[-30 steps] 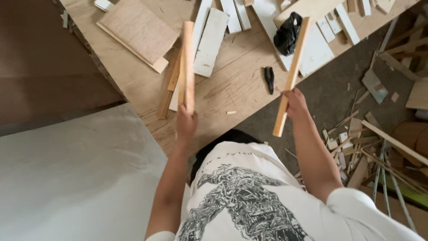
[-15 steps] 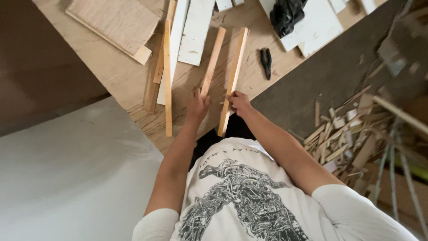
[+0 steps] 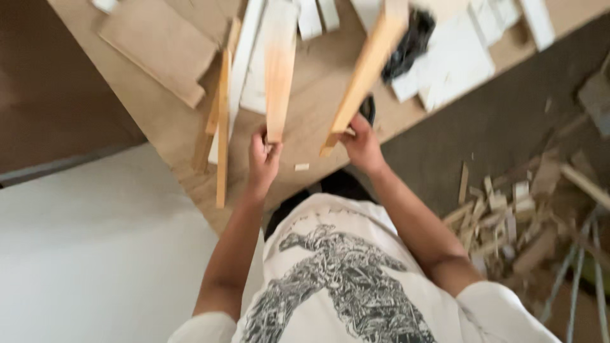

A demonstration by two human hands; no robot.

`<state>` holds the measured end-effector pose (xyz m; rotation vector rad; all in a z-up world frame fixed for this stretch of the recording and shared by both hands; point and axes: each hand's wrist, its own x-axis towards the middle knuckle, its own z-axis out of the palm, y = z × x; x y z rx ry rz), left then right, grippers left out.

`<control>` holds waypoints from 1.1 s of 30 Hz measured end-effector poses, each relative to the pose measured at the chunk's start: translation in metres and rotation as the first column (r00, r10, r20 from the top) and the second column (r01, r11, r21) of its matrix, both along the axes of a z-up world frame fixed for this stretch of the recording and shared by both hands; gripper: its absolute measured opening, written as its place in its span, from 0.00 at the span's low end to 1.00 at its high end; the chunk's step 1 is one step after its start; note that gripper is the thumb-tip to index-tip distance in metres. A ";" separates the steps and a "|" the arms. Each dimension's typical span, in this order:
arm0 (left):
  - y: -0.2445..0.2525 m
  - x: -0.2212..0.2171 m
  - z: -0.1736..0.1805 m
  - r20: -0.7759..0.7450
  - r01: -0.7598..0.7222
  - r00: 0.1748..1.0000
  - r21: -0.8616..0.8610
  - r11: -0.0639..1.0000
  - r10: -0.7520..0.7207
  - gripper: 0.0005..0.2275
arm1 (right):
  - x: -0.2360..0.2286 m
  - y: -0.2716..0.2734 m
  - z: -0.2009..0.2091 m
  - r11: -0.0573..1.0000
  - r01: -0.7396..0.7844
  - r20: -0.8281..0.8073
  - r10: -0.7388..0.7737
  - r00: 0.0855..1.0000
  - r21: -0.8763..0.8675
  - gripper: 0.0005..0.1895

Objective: The person picks through a pile of wood scraps on the floor, moves various pieces, and uses a pair of pliers to remove small metal fasteners from a thin wooden strip.

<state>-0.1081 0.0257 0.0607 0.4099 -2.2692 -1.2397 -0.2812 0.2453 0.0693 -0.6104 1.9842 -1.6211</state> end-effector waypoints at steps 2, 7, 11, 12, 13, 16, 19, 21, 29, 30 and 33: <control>-0.001 -0.013 0.010 0.126 0.008 0.981 -0.789 0.614 0.149 0.17 | -0.013 0.001 0.000 0.979 -0.040 0.035 0.048 0.998 -0.199 0.12; 0.019 -0.024 -0.035 0.106 0.045 0.994 -0.282 0.958 -0.016 0.10 | -0.036 0.000 -0.042 0.937 -0.280 -0.112 0.261 0.959 -0.210 0.19; 0.038 -0.023 -0.063 0.416 -0.129 0.904 0.048 0.991 0.098 0.12 | -0.052 -0.009 -0.046 0.917 -0.394 -0.433 0.330 0.839 -0.063 0.15; 0.042 -0.023 -0.067 0.387 -0.121 0.917 0.034 0.992 0.098 0.12 | -0.053 -0.009 -0.043 0.908 -0.415 -0.390 0.361 0.847 -0.059 0.14; 0.047 -0.023 -0.071 0.358 -0.113 0.928 0.020 0.993 0.099 0.12 | -0.053 -0.008 -0.040 0.898 -0.436 -0.347 0.392 0.852 -0.056 0.14; 0.047 -0.027 -0.082 0.307 -0.150 0.942 0.011 0.989 0.139 0.11 | -0.063 -0.012 -0.038 0.893 -0.449 -0.339 0.411 0.846 -0.040 0.13; 0.045 -0.016 -0.093 0.302 -0.211 0.936 0.082 0.974 0.178 0.10 | -0.076 -0.013 -0.048 0.885 -0.456 -0.381 0.391 0.838 -0.095 0.12; 0.046 -0.005 -0.104 0.270 -0.206 0.943 0.025 0.978 0.192 0.10 | -0.080 -0.010 -0.056 0.888 -0.447 -0.373 0.381 0.846 -0.105 0.11; 0.048 0.007 -0.116 0.234 -0.215 0.950 0.002 0.977 0.208 0.10 | -0.084 -0.010 -0.057 0.885 -0.452 -0.254 0.416 0.873 -0.107 0.10; 0.049 0.004 -0.113 0.299 -0.225 0.928 -0.024 0.974 0.221 0.09 | -0.083 -0.010 -0.054 0.879 -0.464 -0.274 0.423 0.864 -0.108 0.10; 0.052 -0.007 -0.097 0.406 -0.240 0.882 -0.053 0.969 0.240 0.09 | -0.079 -0.011 -0.051 0.864 -0.495 -0.332 0.441 0.834 -0.097 0.11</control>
